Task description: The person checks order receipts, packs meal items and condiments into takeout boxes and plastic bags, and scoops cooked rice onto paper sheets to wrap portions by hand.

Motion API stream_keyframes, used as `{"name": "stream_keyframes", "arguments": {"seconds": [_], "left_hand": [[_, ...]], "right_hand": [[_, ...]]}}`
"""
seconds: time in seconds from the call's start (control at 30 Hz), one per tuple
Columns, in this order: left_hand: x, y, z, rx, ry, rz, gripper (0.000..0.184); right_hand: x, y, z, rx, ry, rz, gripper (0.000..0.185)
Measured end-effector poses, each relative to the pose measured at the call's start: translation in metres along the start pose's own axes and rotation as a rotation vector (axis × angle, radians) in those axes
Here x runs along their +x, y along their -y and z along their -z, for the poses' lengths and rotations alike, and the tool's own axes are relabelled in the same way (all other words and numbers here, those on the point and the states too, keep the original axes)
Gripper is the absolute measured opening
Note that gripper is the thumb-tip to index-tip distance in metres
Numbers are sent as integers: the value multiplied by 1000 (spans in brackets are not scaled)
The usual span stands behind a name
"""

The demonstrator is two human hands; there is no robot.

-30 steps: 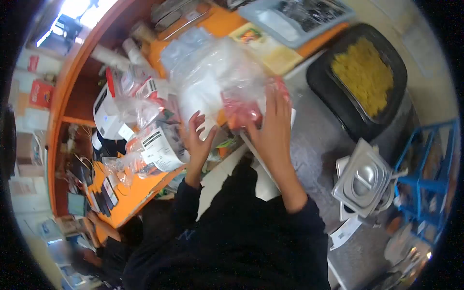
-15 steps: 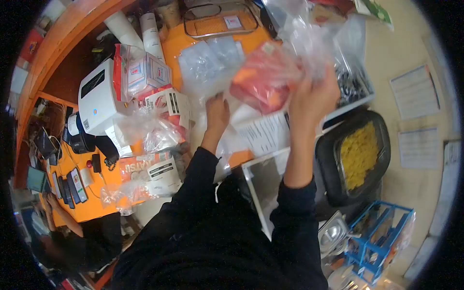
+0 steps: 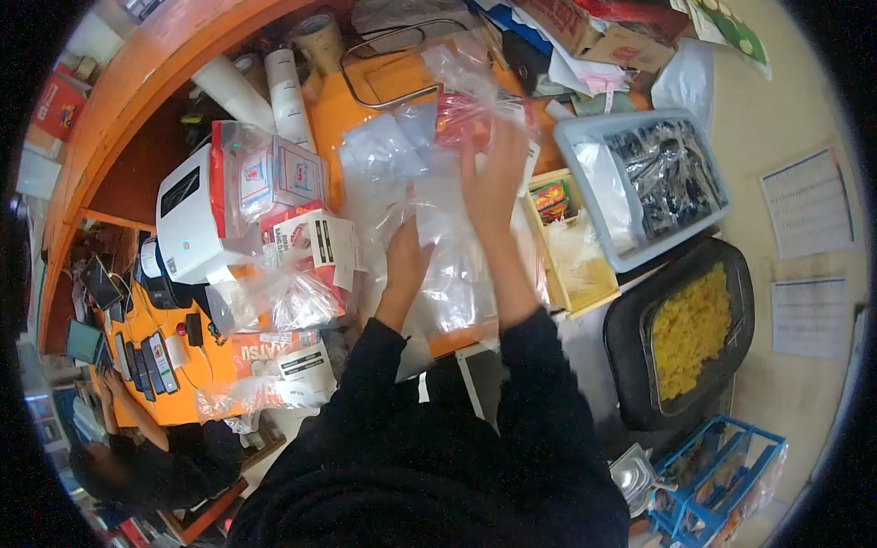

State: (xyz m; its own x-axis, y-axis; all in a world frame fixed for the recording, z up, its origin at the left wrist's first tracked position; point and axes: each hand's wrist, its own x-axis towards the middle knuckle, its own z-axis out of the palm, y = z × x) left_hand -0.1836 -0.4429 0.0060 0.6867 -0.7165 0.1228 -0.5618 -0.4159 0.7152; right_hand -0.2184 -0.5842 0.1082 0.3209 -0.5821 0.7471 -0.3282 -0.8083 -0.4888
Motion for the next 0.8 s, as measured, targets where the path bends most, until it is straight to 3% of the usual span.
{"name": "stream_keyframes", "arguments": {"seconds": [0.03,0.1,0.17,0.2,0.27,0.3,0.4,0.5,0.57,0.6,0.7,0.73,0.77,0.8], "left_hand": [[1,7,-5,-18,13,11,53],[-5,19,-21,-26,6,36,54],[-14,8,-22,24,-84,62,52],[-15,1,-18,65,-161,71,50],[-10,-8,-4,9,-100,88,53],[-13,-9,0,-14,-55,108,54],[-13,-7,5,-85,-195,-18,52],[-9,-4,6,-122,-399,-171,49],[-3,-11,16,-230,-368,-252,43],[0,-14,17,-243,-390,-265,42],[-19,-40,14,-322,-541,-343,37],[-38,-50,5,-476,-583,-368,41],[-56,-59,-4,-629,-626,-401,46],[-76,-68,-4,-743,-637,-424,45]], "right_hand": [[-24,17,21,190,48,-213,27],[-66,34,32,417,631,-553,24],[-94,10,-2,221,663,-313,23],[-94,3,-18,112,589,-112,26],[-86,-6,-46,-108,432,286,31],[-88,-12,-52,-146,619,292,44],[-64,-14,-40,-98,1163,-3,52],[-91,-22,-20,159,650,145,47],[-97,-24,-19,-29,484,381,36],[-106,-34,-42,-22,455,293,16],[-73,0,-22,299,274,-151,18],[-46,37,27,290,402,-320,15],[-29,69,76,23,443,-125,14],[-22,100,123,146,253,-156,11]]}}
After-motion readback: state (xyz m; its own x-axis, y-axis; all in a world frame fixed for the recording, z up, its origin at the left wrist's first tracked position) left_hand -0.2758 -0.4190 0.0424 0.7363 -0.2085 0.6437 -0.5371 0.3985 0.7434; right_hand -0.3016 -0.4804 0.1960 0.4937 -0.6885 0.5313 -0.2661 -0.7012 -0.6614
